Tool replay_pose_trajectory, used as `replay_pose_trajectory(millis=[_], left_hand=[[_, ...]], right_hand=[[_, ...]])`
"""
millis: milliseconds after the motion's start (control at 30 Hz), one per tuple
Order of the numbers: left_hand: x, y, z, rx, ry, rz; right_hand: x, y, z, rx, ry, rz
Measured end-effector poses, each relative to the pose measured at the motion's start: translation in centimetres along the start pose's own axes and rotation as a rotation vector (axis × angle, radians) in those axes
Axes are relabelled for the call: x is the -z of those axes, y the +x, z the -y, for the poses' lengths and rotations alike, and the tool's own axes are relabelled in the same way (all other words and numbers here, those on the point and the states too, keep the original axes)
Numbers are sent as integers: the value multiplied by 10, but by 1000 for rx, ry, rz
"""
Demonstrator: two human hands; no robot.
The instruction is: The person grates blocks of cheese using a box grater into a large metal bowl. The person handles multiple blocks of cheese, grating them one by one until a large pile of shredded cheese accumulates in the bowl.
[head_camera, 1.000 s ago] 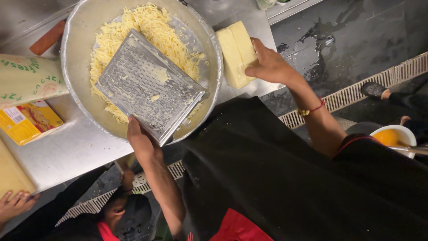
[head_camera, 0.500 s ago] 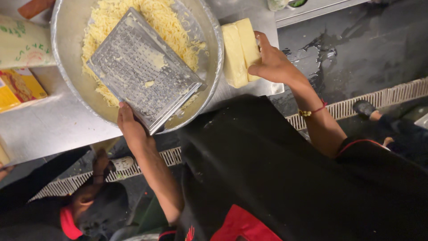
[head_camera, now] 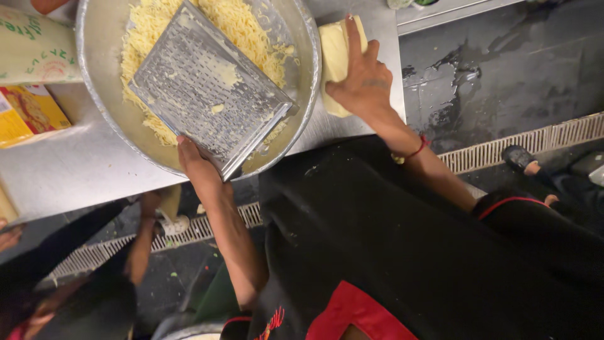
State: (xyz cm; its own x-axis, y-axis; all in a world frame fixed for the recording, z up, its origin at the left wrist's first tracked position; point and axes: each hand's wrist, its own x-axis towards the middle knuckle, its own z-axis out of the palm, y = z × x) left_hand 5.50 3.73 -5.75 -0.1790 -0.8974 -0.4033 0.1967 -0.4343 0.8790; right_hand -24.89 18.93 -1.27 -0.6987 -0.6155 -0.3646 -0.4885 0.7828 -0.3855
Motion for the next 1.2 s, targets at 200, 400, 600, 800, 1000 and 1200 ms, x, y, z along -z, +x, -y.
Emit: replay_pose_trajectory(millis=[200,400,600,800,1000,1200], left_hand=[[2,12,-5,47,-33,16],[5,9,-14,121,-88,139],[-6,-5,-21,-49,225,175],[0,-3,-17,-63,163,254],[-8,-3,-6,-70,-18,257],[-17,-9,-29,-80,247,100]], right_hand=[[6,40,-67,260,743,125],[1,13,-126,656,1317,-10],[22,-26,-75,347,1914,397],[91,-38,35,392,1273,283],[41,-51,194,741,-372,30],[-9,-42,227,649,-577,-159]])
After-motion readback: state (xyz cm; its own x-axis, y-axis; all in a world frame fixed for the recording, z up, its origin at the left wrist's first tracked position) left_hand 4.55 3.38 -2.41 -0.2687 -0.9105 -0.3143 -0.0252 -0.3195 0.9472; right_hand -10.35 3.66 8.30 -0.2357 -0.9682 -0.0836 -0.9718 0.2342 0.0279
